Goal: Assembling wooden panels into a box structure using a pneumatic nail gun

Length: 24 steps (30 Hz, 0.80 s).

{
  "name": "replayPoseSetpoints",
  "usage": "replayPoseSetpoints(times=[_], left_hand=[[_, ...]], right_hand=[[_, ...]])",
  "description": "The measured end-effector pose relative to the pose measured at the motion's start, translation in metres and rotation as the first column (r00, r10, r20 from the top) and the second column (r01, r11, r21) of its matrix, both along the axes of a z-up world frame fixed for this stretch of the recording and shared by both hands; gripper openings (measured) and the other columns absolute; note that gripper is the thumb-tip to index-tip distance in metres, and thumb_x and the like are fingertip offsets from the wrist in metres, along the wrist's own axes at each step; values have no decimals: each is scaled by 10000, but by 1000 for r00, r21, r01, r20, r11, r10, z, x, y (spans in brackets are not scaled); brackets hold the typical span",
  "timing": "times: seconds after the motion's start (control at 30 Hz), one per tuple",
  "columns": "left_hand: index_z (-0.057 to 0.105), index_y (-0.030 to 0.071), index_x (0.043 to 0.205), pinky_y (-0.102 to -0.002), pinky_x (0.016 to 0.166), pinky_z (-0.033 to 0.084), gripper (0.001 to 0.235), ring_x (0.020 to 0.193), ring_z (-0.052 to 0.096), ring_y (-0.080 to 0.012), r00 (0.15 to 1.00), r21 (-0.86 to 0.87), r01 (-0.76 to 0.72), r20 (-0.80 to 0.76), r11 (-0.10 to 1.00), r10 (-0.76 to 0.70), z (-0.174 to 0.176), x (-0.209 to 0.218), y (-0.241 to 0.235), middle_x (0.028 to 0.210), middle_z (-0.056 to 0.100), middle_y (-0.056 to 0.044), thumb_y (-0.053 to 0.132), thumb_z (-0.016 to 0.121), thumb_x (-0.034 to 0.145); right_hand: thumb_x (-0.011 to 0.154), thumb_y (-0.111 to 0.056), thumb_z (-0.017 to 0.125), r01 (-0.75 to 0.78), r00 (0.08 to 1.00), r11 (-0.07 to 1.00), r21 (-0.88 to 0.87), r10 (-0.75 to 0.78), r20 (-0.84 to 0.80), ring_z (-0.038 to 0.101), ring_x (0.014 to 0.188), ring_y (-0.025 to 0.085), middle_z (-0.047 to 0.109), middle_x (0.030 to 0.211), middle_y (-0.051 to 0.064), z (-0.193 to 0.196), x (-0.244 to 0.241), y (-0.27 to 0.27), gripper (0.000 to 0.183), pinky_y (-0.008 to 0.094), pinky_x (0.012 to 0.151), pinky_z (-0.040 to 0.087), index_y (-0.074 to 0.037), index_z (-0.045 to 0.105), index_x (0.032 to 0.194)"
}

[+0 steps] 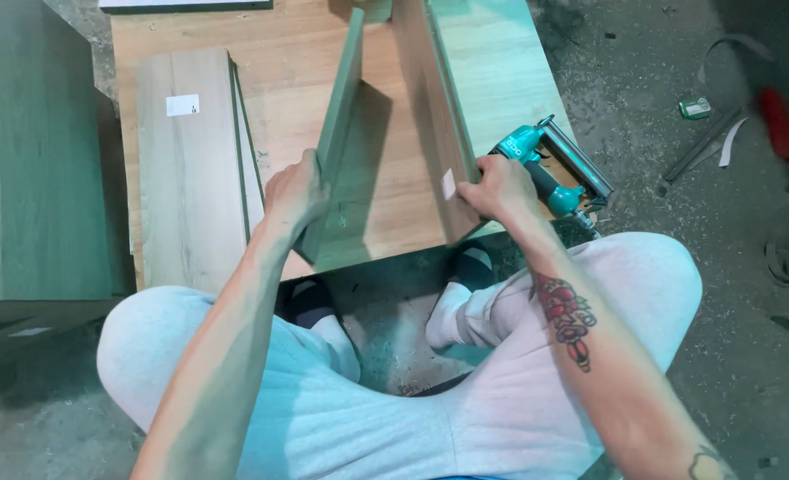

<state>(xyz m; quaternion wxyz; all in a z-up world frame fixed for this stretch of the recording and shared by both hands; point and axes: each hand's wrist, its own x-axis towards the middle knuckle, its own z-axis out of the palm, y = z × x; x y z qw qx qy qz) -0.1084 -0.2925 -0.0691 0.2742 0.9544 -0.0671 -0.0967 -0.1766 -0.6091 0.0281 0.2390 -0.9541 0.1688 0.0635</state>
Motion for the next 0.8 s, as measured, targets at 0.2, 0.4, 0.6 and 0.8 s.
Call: replayPoseSetpoints(times=[0.2,0.4,0.6,0.8], left_hand=[[561,99,1361,-588,948,535,521,1086,680,-537,985,238,162,-91,958,-144,43,-16,12,1108,718,-279,203,558,850],[625,173,1328,-561,922,562,489,1048,715,-474,978,248,208,-72,946,-196,53,-30,-22,1059,734,-214,188,682,843],[745,244,1168,-553,916,565,324,1036,708,-485,988,176,147,-74,973,-136,51,-29,-27,1016,743,-215,250,719,845],[758,172,1236,-428,886,526,488,916,698,-350,970,167,242,-32,956,-240,78,-35,-13,1049,768,-127,253,830,761]], right_hand=[[785,-451,688,-225,970,912,-343,176,-167,689,1117,467,760,1035,271,-21,39,-63,471,575,917,551,-67,780,1042],[737,-395,726,-166,981,971,-171,144,-134,662,1152,440,739,1076,251,-26,61,-90,438,553,874,544,-73,741,1034],[728,-347,758,-141,989,987,74,143,-22,689,1062,369,741,976,186,-56,68,-113,290,493,728,508,-142,745,933],[751,-59,678,-214,974,916,339,172,149,614,640,155,679,727,57,-37,61,-136,146,260,633,506,-15,709,887]])
